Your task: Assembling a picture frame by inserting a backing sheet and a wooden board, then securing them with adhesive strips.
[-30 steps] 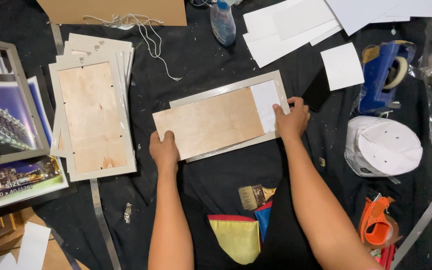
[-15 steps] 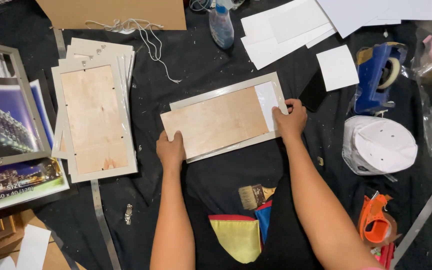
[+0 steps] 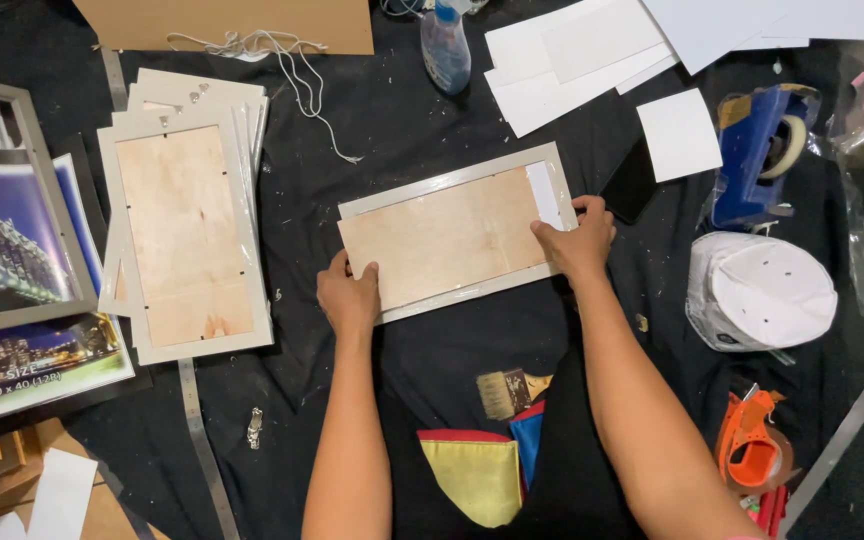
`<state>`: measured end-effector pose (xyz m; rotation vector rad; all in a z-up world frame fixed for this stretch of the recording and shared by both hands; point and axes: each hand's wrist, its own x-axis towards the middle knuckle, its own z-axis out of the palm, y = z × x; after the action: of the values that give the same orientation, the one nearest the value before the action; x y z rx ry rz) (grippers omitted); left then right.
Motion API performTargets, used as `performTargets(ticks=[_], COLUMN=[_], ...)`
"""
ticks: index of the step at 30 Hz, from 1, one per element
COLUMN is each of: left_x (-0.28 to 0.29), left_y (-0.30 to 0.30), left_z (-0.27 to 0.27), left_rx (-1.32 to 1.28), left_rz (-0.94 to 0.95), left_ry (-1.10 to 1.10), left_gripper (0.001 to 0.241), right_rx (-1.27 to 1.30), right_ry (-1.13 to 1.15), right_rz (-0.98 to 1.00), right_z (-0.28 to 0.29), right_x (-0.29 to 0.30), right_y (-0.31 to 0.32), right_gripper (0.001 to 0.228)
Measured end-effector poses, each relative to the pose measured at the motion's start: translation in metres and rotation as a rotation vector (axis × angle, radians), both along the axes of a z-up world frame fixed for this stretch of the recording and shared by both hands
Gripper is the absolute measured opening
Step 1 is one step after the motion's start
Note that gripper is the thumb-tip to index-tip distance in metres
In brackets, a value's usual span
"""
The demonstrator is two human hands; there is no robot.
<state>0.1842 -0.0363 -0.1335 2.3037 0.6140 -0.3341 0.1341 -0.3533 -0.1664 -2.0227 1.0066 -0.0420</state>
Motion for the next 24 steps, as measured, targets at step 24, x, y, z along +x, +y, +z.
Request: performTargets(ticks=[24], left_x=[0.002], left_y=[0.013], left_z=[0.009], left_rx=[0.019], left_rz=[-0.284], left_ry=[0.209], left_gripper=[0.079], right_rx=[-0.195], right_ry=[-0.036], right_rz=[0.023], right_z=[-0.032], right_x=[0.000], right_y=[-0.008], right_gripper=[0.042])
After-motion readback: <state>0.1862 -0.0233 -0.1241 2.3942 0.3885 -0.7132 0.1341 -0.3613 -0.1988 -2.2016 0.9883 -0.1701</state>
